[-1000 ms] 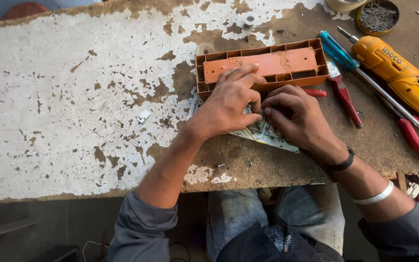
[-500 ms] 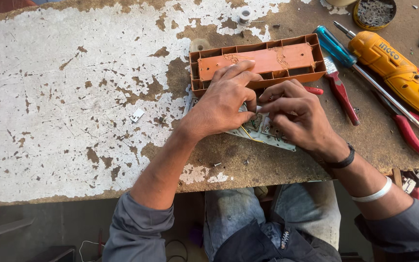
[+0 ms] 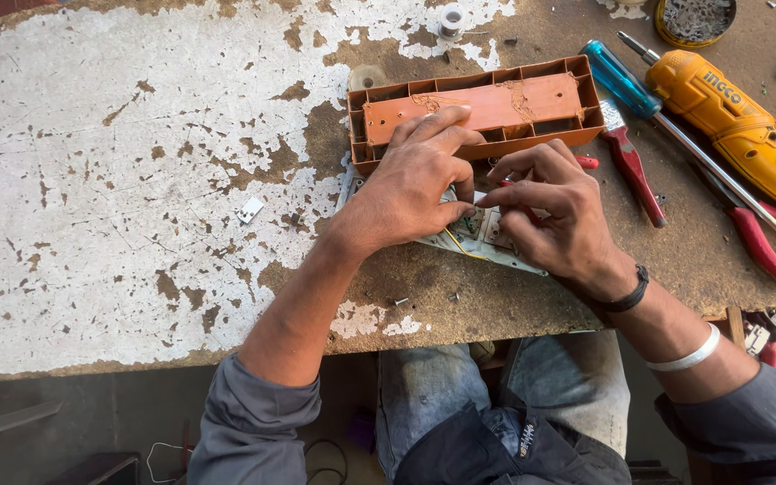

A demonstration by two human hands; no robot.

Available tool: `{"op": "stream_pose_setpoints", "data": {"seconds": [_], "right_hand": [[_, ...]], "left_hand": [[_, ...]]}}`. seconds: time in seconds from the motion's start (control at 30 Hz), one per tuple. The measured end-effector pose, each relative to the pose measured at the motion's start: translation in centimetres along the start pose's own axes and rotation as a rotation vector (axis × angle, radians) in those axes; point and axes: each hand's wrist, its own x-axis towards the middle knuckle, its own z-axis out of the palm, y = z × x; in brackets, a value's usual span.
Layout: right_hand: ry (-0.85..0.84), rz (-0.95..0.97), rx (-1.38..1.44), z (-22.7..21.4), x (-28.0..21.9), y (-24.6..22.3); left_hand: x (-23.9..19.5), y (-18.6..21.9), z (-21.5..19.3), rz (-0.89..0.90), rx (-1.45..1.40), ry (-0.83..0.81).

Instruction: The person works on an open orange electrical switchboard, manipulating internal wires and components with both hands. They use a screwdriver to tighten connections and adjust parts within the housing. The task involves careful handling of small electrical elements on a cluttered workbench.

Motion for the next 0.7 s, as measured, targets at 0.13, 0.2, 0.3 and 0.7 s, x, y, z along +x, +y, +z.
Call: {"op": "stream_pose_setpoints", "data": {"seconds": [0.13, 0.2, 0.3, 0.7], "right_hand": [[-0.010, -0.005, 0.000, -0.08, 0.11, 0.14], [-0.018, 0.011, -0.017, -0.05, 0.17, 0.30], [-0.053, 0.022, -0.032, -0.04, 0.22, 0.51], [-0.150, 0.056, 0.051, -0.62, 0.43, 0.59]], "left_hand": [[0.11, -0.08, 0.15, -0.005, 0.017, -0.005], [0.04, -0.16, 0.17, -0.002, 0.015, 0.001], [0.13, -0.19, 0.29, 0.001, 0.005, -0.005], [0.05, -0.06, 0.21, -0.002, -0.053, 0.010]]}}
